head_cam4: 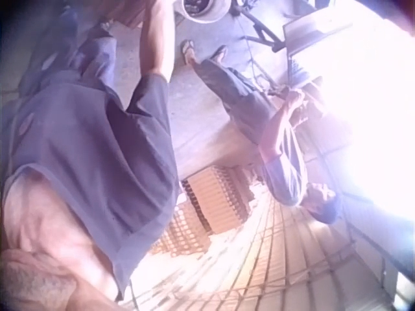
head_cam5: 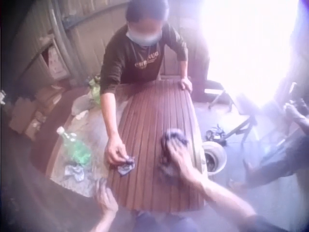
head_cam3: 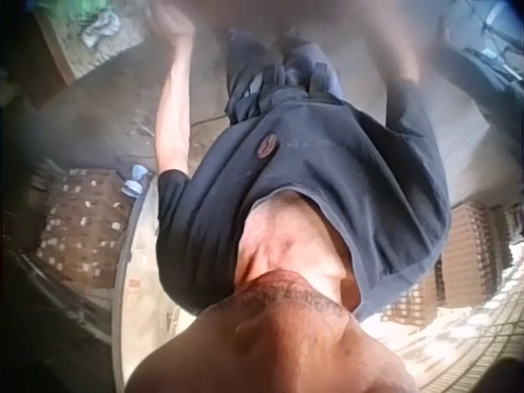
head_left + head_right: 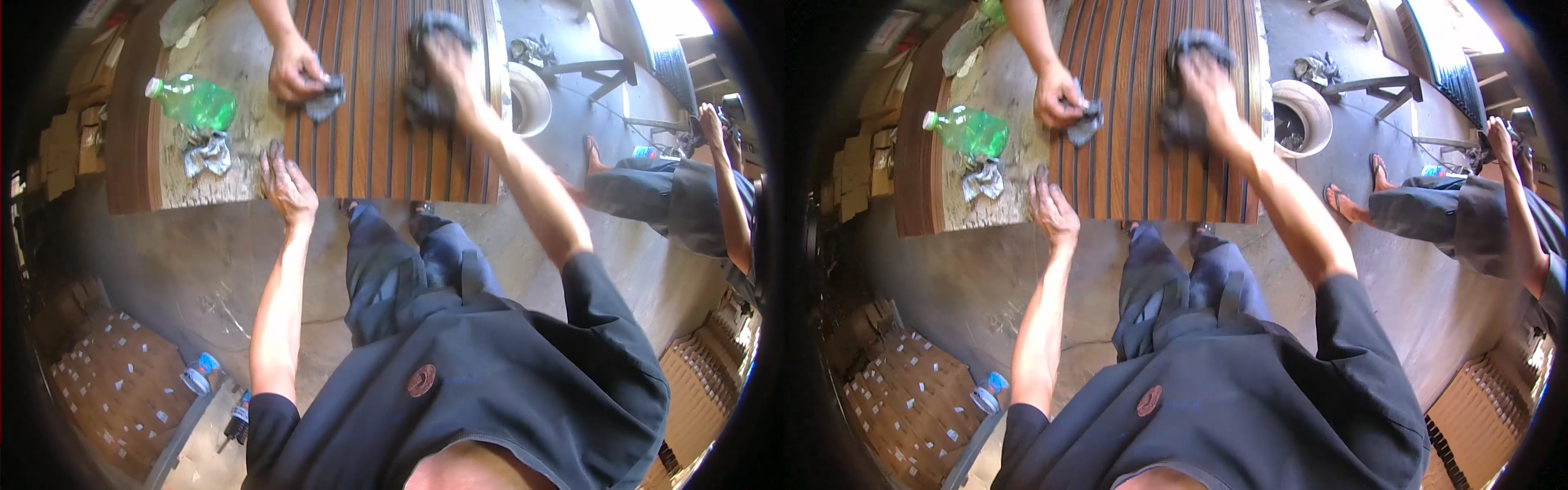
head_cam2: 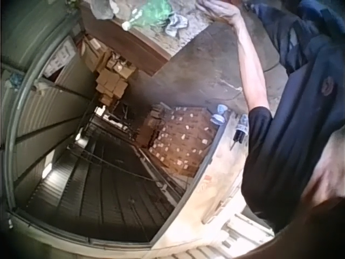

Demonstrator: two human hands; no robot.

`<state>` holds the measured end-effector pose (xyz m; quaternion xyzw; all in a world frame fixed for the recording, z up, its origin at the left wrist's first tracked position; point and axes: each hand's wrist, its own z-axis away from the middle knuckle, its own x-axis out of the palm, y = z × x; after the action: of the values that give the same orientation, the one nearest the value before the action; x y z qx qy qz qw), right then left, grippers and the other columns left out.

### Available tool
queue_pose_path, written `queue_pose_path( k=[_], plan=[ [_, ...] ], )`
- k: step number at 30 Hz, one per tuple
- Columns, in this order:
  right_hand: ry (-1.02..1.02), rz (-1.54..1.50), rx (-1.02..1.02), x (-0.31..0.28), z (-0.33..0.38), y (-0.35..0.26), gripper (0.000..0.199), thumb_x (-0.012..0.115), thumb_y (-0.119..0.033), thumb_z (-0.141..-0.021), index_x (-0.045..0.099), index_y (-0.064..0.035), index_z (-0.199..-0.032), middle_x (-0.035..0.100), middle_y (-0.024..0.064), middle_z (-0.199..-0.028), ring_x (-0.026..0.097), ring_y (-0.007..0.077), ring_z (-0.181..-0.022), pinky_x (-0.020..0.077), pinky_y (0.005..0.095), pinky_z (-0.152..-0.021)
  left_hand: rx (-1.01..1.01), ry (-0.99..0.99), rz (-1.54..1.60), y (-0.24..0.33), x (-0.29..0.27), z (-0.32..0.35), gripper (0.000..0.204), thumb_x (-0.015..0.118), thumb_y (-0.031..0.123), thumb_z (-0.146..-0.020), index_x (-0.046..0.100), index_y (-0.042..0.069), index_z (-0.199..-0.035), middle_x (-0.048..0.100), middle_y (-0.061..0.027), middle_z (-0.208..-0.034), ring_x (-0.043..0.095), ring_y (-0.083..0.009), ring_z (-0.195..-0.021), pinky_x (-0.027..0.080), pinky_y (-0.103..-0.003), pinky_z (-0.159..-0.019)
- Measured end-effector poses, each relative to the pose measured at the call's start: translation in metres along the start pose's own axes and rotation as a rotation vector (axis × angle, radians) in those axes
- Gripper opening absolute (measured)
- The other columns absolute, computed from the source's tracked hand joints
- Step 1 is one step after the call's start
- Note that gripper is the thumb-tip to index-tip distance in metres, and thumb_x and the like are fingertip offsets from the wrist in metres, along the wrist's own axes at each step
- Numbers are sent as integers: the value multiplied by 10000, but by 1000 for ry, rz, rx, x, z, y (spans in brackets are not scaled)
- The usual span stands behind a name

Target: The person pours a liquid from a green bottle onto a slatted wood panel and then wipes the surface with a cloth, repeating this process on different areas of the panel.

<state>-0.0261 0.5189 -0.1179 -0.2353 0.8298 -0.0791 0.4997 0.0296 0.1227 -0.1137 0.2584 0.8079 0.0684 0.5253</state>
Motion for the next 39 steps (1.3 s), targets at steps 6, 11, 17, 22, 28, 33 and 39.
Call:
queue_pose_path(
  k=[6, 11, 17, 22, 28, 33, 39],
  plan=[
    [-277, -29, -83, -81, 142, -116, 576, 619, -94, -950, 572, -20, -1519, 569, 241, -1587, 548, 405, -1487, 490, 541, -1178, -5, 33, 0, 5, 5, -5, 419, 445, 168, -1112, 617, -63, -1417, 633, -240, -1493, 503, -512, -1454, 389, -575, -1201],
    [-121, -2, -156, -35, 35, -17, 575, 632, -73, -950, 554, -23, -1518, 578, 257, -1558, 592, 424, -1417, 490, 556, -1165, 26, 31, -8, -2, 1, -8, 430, 429, 185, -1128, 613, -75, -1417, 631, -246, -1498, 504, -504, -1458, 379, -576, -1215],
    [73, 76, 27, -20, -78, 64, 562, 604, -86, -974, 543, -46, -1531, 567, 250, -1565, 565, 444, -1414, 458, 525, -1194, 81, 57, 53, 2, 9, -13, 439, 408, 195, -1141, 608, -90, -1408, 632, -269, -1485, 506, -533, -1447, 388, -590, -1205],
    [-220, -95, 69, -82, 130, -78, 624, 649, -52, -937, 531, -29, -1549, 523, 245, -1619, 500, 427, -1508, 408, 548, -1242, 92, 57, 59, 7, 4, -11, 434, 412, 198, -1143, 613, -94, -1394, 650, -267, -1462, 518, -527, -1439, 390, -590, -1202],
    [-249, -130, -25, -98, 146, -77, 569, 675, -87, -930, 596, -23, -1490, 573, 250, -1571, 543, 403, -1488, 430, 570, -1219, 67, 51, 41, 5, 0, -10, 424, 425, 189, -1137, 621, -101, -1377, 647, -276, -1461, 523, -523, -1435, 392, -589, -1202],
    [-26, 50, 36, -56, 33, 60, 526, 608, -73, -969, 564, 2, -1488, 594, 265, -1513, 552, 435, -1424, 440, 526, -1204, 117, 33, 60, 10, 6, -15, 424, 430, 174, -1131, 613, -112, -1385, 648, -278, -1460, 525, -526, -1431, 389, -590, -1209],
    [35, -53, 33, -71, 78, 11, 597, 623, 46, -903, 584, 8, -1497, 607, 280, -1500, 556, 466, -1425, 447, 547, -1204, 99, 36, 69, 5, 4, -10, 408, 454, 139, -1117, 611, -118, -1392, 653, -285, -1448, 520, -522, -1436, 384, -584, -1216]
  ],
)
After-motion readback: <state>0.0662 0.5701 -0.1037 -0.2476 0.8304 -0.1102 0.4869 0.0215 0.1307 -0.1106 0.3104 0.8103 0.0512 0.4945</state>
